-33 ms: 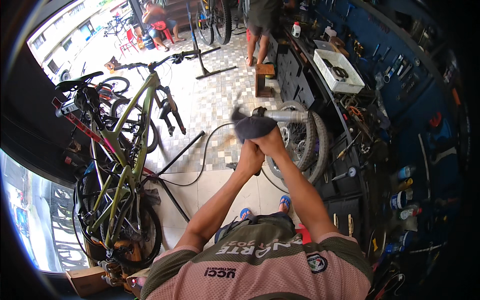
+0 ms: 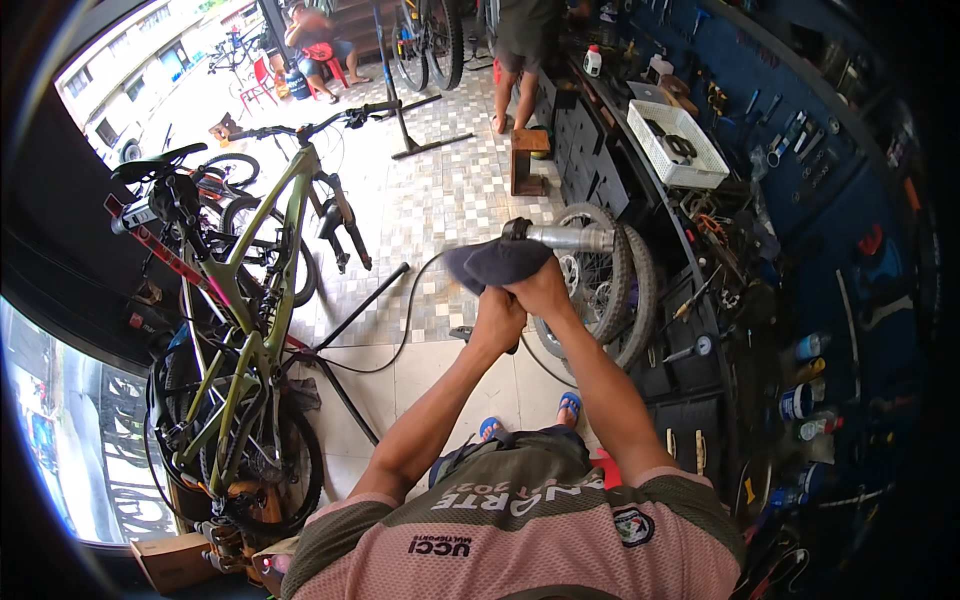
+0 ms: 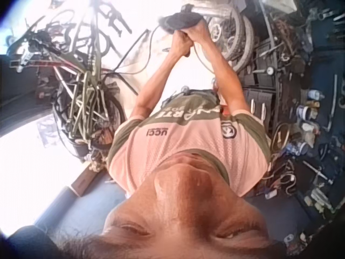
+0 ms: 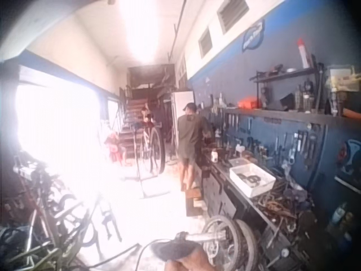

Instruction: The person works on a lime-green mountain bike mounted on a repair stand. They use a wrench to tighten bolts on the frame, then apply lubricant to the suspension stanchions and wipe them with a cloth. The person also uses a torque wrench on the frame and handles a bicycle wheel.

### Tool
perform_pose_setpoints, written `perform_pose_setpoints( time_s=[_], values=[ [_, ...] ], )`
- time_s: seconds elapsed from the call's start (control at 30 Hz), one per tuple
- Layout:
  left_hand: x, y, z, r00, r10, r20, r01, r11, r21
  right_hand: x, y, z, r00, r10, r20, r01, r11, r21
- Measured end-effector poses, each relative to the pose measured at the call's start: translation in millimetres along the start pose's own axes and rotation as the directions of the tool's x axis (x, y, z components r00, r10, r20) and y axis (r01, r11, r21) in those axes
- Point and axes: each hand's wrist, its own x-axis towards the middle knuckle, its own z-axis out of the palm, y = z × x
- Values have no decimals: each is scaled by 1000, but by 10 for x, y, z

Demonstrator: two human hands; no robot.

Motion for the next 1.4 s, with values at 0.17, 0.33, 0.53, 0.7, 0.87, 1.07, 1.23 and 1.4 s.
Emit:
perform_pose_setpoints(
  time_s=[0.17,0.33,0.53,0.7,0.87,1.07,1.23,1.4],
  values=[
    [-38,502,-299,924,-226,309,352,818,-454,149,-57,-172,999,48,-5,-48,995,-83],
    [-97,595,-603,887,-298,353,449,737,-505,117,57,-525,941,79,328,-119,988,102],
    [-109,736,-604,696,-282,660,671,581,-460,46,284,-612,941,248,233,-333,807,487],
    [-238,648,-638,444,-298,845,859,411,-306,164,-8,-253,936,-338,95,350,922,-167],
    [-378,717,-680,437,-193,879,841,433,-323,200,160,-323,962,273,-15,-266,947,182],
    [-418,871,-720,534,-373,759,792,534,-295,52,-141,-731,899,337,279,-419,481,770],
    [-401,719,-569,414,-332,847,822,536,-192,-332,100,-419,845,427,322,-488,370,791],
    [-423,705,-516,446,-372,814,701,711,-59,-75,-95,-537,859,501,110,-506,795,333]
  ],
)
